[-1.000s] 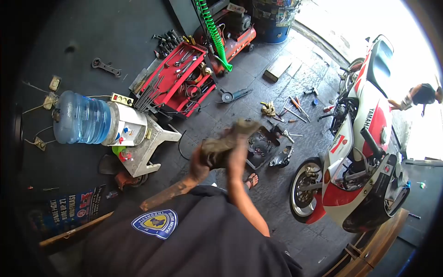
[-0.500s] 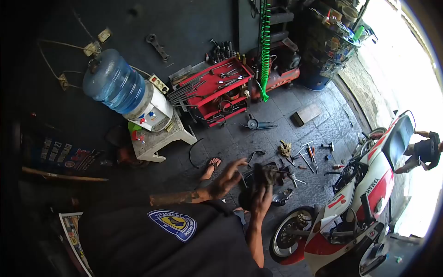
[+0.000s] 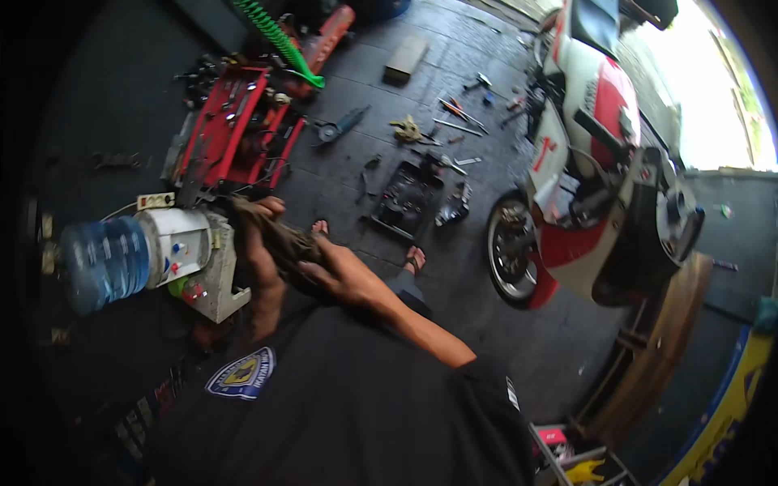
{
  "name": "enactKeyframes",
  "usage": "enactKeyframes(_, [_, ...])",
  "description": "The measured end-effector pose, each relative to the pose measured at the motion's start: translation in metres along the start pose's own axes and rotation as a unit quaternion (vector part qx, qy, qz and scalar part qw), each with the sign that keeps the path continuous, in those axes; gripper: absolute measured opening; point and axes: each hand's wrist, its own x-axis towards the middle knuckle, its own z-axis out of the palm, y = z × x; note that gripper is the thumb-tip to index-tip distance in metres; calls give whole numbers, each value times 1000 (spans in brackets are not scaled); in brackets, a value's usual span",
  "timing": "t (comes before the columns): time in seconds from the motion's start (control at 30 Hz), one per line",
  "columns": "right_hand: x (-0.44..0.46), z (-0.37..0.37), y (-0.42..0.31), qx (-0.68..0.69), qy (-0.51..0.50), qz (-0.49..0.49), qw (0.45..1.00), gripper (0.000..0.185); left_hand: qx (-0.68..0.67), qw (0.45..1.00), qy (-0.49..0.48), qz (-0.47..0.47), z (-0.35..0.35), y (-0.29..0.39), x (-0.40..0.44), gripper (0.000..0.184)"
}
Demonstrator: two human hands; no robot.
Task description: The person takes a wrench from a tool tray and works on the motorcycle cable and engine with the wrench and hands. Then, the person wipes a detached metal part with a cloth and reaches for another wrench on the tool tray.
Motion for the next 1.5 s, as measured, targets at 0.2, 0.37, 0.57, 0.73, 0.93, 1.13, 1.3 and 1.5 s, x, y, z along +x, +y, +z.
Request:
enactKeyframes(0.2, [-6,9,-14,-22,170,-75,982,15,90,988,-121,-14,30,8,-6,35])
enactKeyframes(0.37, [-13,-2,-10,-79,201,-121,969,28,53,966,-245,-65,32,7,-7,41])
enactKeyframes(0.57, [-22,-8,-4,-127,161,-96,974,25,43,976,-152,-148,32,12,2,43])
enactKeyframes(0.73, [-23,-15,-15,-162,147,-97,971,18,28,984,-139,-112,45,22,7,49])
enactKeyframes(0.93, [-21,-13,-8,-104,149,-98,978,23,-3,980,-186,-64,57,39,15,45])
enactKeyframes(1.13, [-29,-6,-8,-9,224,-192,955,39,81,933,-351,-18,56,33,-1,38])
enactKeyframes(1.3, [-44,-1,43,29,295,-152,943,42,-43,905,-373,-200,50,18,-8,41])
enactKeyframes(1.5, [-33,-11,16,27,142,3,989,37,-1,938,-286,-195,16,-19,-3,49])
